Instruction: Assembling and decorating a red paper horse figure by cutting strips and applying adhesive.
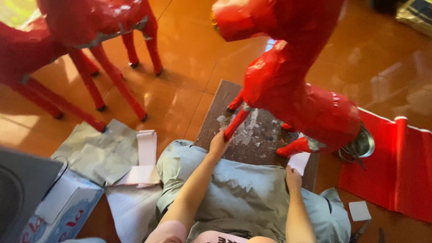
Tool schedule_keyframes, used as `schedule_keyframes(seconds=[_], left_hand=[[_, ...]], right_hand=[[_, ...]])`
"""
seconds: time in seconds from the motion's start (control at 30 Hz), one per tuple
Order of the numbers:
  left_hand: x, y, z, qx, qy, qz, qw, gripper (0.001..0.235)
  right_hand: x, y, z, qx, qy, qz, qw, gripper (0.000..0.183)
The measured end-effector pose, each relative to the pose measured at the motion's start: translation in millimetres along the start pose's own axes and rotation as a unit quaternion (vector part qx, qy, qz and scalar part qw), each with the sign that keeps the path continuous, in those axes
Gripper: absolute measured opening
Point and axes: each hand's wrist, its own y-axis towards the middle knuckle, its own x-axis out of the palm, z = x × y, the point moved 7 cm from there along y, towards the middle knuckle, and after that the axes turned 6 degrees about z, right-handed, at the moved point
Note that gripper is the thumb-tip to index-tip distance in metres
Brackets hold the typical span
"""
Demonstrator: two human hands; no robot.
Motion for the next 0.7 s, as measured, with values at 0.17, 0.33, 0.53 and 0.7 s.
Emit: schedule_keyframes(seconds=[0.17, 0.33, 0.53, 0.7], left_hand=[[-6.2, -25.4, -6.9, -0.107, 0.137, -0.049, 0.984, 0.061], [-12.5, -106.0, 86.4, 0.122, 0.161, -0.173, 0.964, 0.03], [27.5, -190.2, 145.2, 0.312, 0.065, -0.299, 0.899, 0.077], [-37.7, -34.1, 341.2, 0.358, -0.046, -0.179, 0.915, 0.082]], right_hand=[[11.0, 11.3, 18.9, -0.008, -0.009, 0.015, 1.0, 0.054], [26.7, 21.4, 33.3, -0.011, -0.044, 0.006, 0.999, 0.053], [29.0, 22.7, 31.4, -0.016, -0.044, -0.001, 0.999, 0.053], [33.3, 17.9, 33.9, -0.03, -0.052, -0.016, 0.998, 0.05]])
